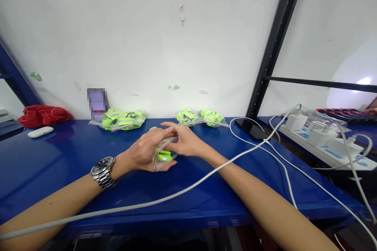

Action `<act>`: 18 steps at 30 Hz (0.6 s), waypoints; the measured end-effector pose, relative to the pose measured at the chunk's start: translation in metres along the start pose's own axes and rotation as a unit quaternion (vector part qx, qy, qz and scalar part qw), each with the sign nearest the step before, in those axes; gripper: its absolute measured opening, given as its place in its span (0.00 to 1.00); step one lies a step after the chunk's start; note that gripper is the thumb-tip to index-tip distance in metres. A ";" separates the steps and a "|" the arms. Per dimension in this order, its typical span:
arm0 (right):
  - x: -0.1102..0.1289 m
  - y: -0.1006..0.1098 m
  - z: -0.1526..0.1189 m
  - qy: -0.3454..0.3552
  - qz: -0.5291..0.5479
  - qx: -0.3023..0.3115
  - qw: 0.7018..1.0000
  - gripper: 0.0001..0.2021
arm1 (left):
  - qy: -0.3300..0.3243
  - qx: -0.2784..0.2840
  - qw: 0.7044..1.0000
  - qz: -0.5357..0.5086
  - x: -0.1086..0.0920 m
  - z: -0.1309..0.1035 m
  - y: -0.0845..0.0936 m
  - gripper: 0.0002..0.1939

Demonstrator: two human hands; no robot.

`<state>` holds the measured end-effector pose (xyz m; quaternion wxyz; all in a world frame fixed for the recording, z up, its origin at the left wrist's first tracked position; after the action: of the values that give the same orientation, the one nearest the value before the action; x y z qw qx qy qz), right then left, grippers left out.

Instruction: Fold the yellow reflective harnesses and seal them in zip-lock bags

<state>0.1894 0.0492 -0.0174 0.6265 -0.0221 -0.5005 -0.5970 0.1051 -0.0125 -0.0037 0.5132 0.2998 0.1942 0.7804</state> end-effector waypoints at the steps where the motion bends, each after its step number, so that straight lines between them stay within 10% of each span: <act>1: -0.001 -0.001 0.000 -0.002 -0.024 -0.010 1.000 0.34 | -0.006 0.007 1.000 0.004 -0.002 0.001 -0.002 0.48; 10: 0.004 -0.013 -0.002 -0.058 -0.230 -0.050 0.970 0.07 | -0.040 0.065 0.996 0.049 -0.021 0.010 -0.016 0.40; 18: 0.010 -0.016 -0.001 -0.059 -0.275 -0.040 0.959 0.09 | -0.058 0.066 0.994 0.058 -0.025 0.008 -0.013 0.39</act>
<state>0.1757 0.0369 -0.0199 0.4060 0.0558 -0.4992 -0.7634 0.1269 -0.0304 -0.0122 0.4566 0.3884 0.1974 0.7757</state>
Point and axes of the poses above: each hand's wrist, its own z-axis towards the middle knuckle, its own y-axis out of the back of the hand, x = y × z, the point moved 8 cm from there along z, towards the middle knuckle, and after that the axes turned 3 degrees about -z, right-handed, at the moved point
